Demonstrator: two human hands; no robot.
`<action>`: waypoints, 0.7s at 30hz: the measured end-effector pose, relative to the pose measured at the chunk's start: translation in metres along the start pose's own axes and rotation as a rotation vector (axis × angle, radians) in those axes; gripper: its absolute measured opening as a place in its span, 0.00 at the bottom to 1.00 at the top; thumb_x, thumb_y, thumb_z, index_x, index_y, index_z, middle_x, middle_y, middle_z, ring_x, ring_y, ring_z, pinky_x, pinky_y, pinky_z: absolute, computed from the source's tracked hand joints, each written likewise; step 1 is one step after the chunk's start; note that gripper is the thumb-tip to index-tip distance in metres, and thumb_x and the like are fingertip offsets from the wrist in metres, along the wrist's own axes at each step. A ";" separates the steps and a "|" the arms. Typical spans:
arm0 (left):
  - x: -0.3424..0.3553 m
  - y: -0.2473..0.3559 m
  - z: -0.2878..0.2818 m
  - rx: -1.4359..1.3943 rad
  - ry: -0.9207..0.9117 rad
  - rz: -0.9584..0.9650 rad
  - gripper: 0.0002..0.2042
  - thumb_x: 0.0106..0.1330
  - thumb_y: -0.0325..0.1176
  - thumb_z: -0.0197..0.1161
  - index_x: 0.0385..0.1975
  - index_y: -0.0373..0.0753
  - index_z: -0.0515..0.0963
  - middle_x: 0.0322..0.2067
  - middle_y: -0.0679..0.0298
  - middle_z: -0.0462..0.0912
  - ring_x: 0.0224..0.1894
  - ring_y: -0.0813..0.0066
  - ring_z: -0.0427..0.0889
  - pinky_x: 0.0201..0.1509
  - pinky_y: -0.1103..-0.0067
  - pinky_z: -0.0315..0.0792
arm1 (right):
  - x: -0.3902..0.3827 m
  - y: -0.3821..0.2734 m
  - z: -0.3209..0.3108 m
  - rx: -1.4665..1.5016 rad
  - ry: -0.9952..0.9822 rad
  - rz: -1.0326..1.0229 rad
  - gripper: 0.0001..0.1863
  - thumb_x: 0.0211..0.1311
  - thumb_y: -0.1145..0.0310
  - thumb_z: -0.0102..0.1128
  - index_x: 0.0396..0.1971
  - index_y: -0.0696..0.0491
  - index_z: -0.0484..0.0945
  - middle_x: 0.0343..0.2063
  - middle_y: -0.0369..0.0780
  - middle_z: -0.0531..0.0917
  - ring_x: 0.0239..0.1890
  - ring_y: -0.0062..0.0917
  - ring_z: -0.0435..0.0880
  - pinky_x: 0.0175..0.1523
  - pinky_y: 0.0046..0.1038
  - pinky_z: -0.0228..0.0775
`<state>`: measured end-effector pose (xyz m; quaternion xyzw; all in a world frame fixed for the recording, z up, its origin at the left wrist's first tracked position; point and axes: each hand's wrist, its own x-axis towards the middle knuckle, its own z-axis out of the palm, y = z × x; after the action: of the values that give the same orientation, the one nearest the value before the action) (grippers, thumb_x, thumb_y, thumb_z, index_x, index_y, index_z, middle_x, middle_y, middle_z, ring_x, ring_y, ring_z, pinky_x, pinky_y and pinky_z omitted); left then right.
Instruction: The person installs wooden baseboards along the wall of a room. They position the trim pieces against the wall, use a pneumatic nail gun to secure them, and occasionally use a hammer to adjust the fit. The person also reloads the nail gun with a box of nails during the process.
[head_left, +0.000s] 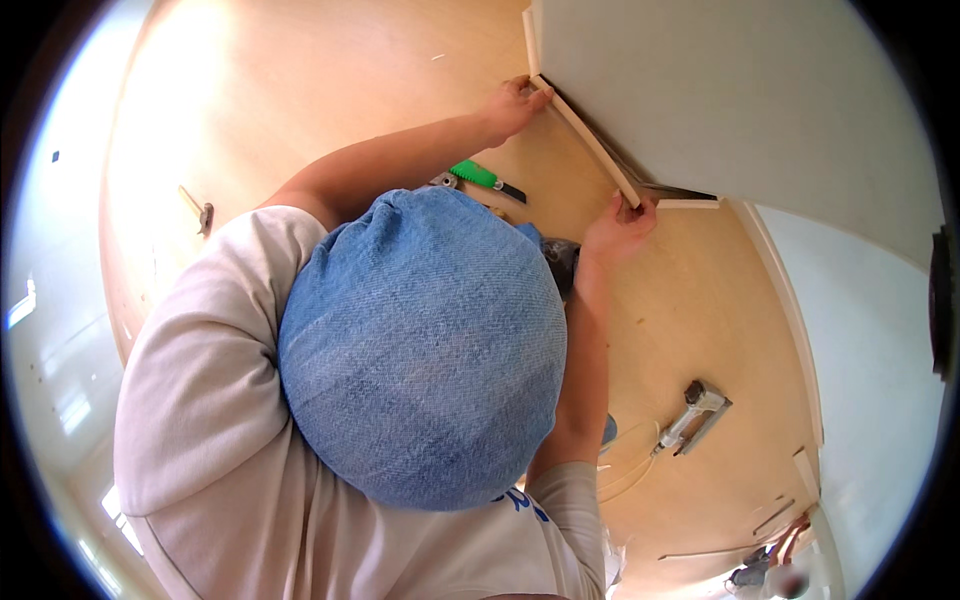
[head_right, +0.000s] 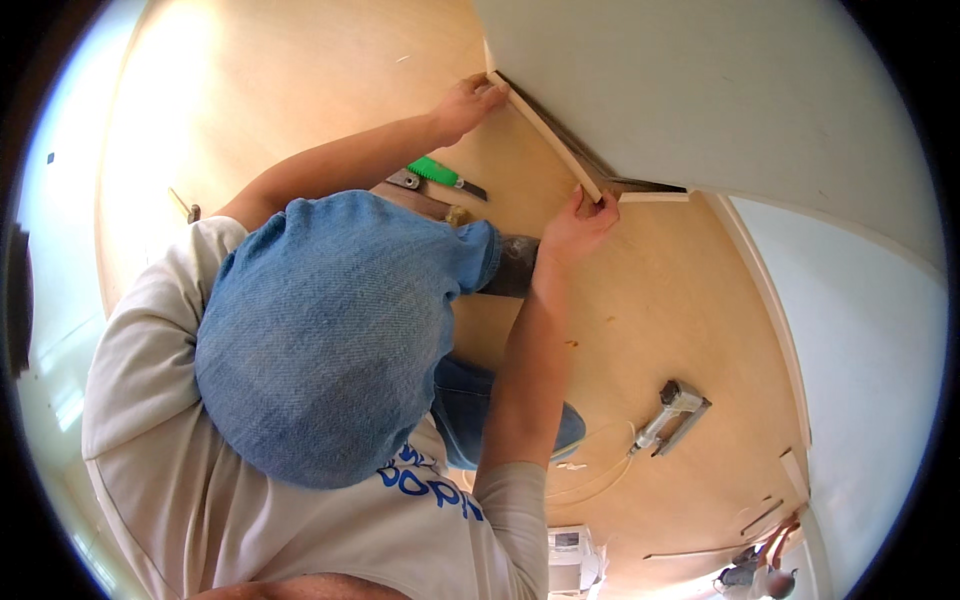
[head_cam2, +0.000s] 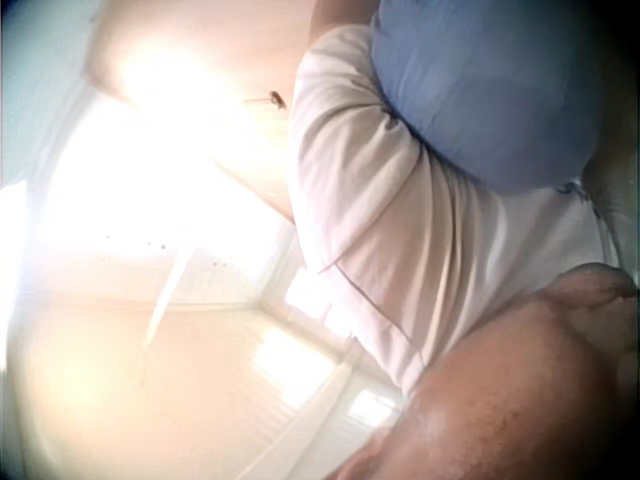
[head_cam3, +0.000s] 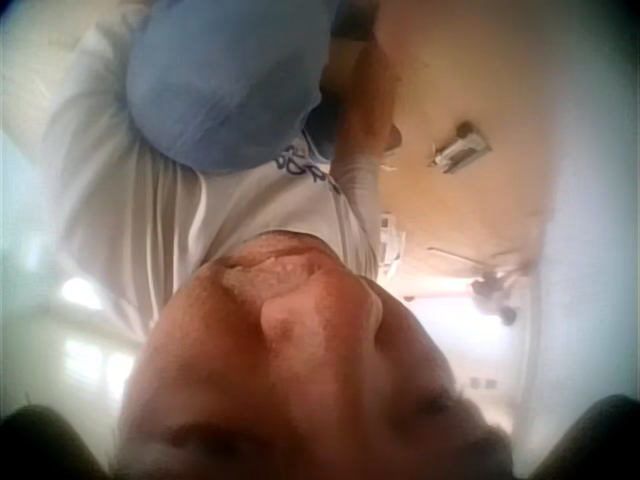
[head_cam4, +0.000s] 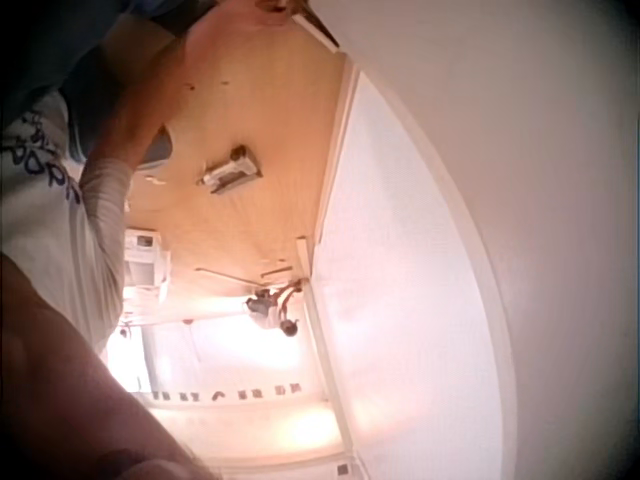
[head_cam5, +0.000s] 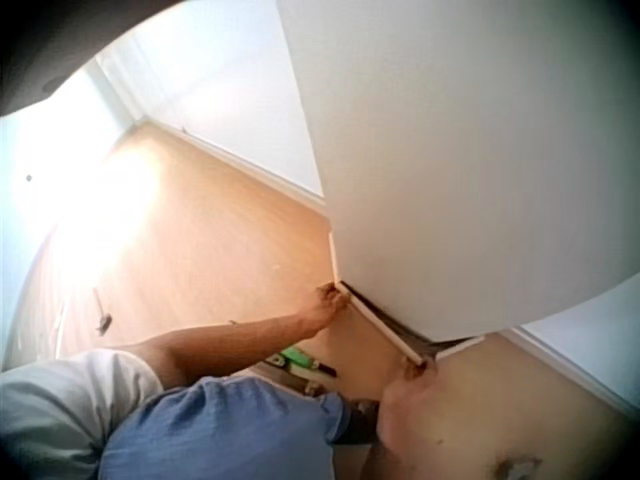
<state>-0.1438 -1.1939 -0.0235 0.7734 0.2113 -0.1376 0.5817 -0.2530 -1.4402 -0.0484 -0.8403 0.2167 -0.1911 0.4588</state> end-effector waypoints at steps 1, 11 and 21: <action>-0.007 0.010 0.005 0.015 0.014 0.007 0.37 0.70 0.52 0.65 0.70 0.31 0.67 0.62 0.47 0.77 0.61 0.56 0.79 0.58 0.67 0.77 | -0.002 -0.001 0.000 0.025 0.042 0.003 0.23 0.63 0.69 0.71 0.54 0.61 0.74 0.47 0.50 0.81 0.50 0.40 0.83 0.53 0.36 0.81; -0.033 0.043 0.017 0.060 0.108 -0.065 0.29 0.73 0.51 0.61 0.61 0.30 0.73 0.51 0.46 0.83 0.47 0.56 0.85 0.51 0.65 0.79 | 0.007 -0.018 -0.007 0.030 0.028 0.125 0.19 0.66 0.68 0.69 0.51 0.60 0.75 0.46 0.46 0.80 0.46 0.37 0.84 0.50 0.34 0.81; -0.013 0.016 0.024 0.158 0.140 -0.008 0.29 0.75 0.52 0.55 0.61 0.29 0.69 0.61 0.37 0.70 0.61 0.41 0.74 0.62 0.58 0.74 | 0.020 -0.019 -0.001 0.125 0.019 0.173 0.19 0.66 0.67 0.69 0.50 0.61 0.75 0.41 0.45 0.84 0.44 0.33 0.85 0.50 0.32 0.80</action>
<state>-0.1462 -1.2230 -0.0111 0.8238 0.2431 -0.1016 0.5019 -0.2332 -1.4427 -0.0293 -0.7864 0.2803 -0.1718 0.5230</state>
